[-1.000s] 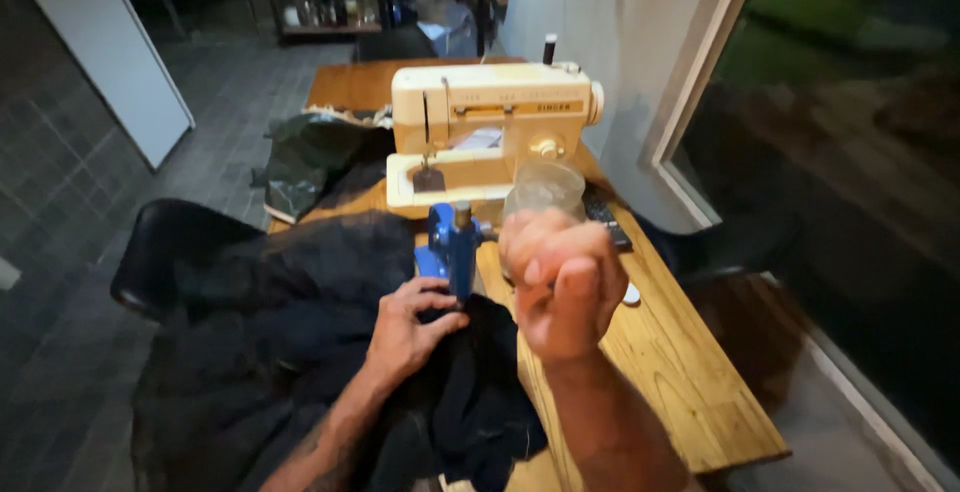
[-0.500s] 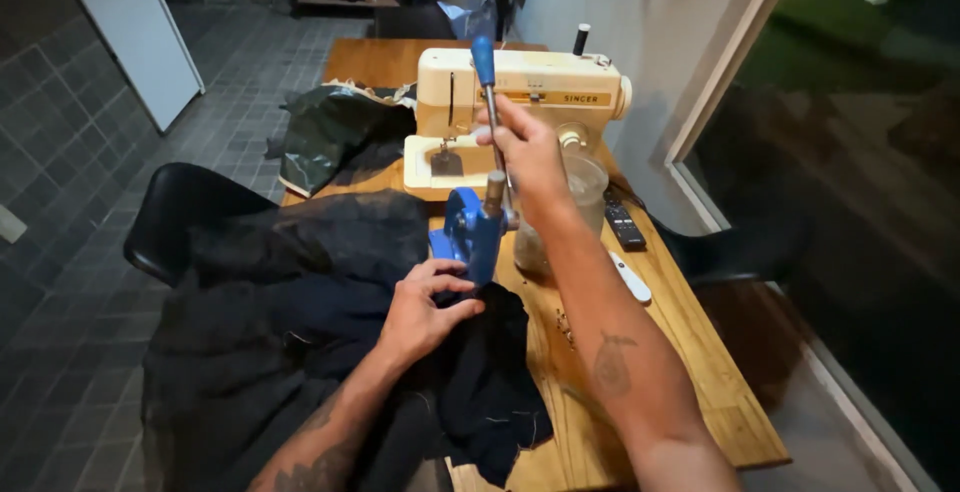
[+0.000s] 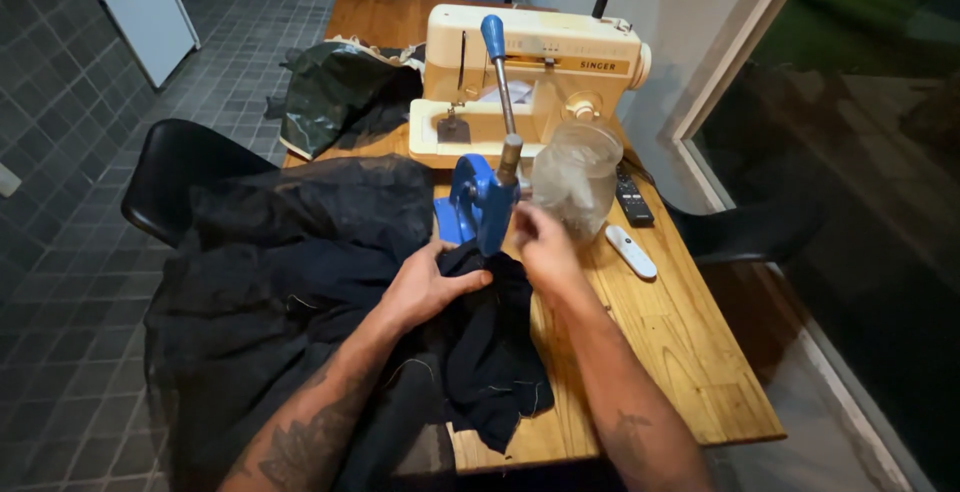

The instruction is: Installing metal eyelets into black fabric using a manual hand press and trimming with scissors.

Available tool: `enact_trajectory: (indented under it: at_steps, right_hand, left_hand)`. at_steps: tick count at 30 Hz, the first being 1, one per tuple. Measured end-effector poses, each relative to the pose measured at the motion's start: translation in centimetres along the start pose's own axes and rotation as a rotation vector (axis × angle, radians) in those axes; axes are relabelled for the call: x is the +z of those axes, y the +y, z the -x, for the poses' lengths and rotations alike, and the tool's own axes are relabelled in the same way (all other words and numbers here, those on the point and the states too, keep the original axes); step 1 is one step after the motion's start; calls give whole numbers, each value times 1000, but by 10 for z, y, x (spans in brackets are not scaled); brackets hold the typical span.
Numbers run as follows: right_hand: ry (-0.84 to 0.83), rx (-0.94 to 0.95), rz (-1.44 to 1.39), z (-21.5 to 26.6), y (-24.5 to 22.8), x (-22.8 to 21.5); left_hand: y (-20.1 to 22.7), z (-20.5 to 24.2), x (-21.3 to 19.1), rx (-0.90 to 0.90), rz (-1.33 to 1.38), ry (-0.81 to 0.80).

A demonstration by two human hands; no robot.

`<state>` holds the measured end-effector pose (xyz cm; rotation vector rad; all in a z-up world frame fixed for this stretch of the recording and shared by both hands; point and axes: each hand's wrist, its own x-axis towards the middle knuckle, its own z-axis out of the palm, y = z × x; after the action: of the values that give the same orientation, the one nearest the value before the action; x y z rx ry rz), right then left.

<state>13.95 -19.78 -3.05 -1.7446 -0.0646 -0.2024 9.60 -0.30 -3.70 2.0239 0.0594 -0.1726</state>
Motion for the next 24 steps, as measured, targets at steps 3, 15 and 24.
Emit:
enact_trajectory:
  at_steps: [3,15,24]
  right_hand:
    - [-289,135,7,17,2,5]
    - [-277,369,-272,53,-16,-14]
    - [-176,484,-515,47,-11,-10]
  left_hand:
    - [3,2,1,-74,-41,4]
    - [5,13,-2,71,-65,12]
    - [-19,-12,8,88,15,102]
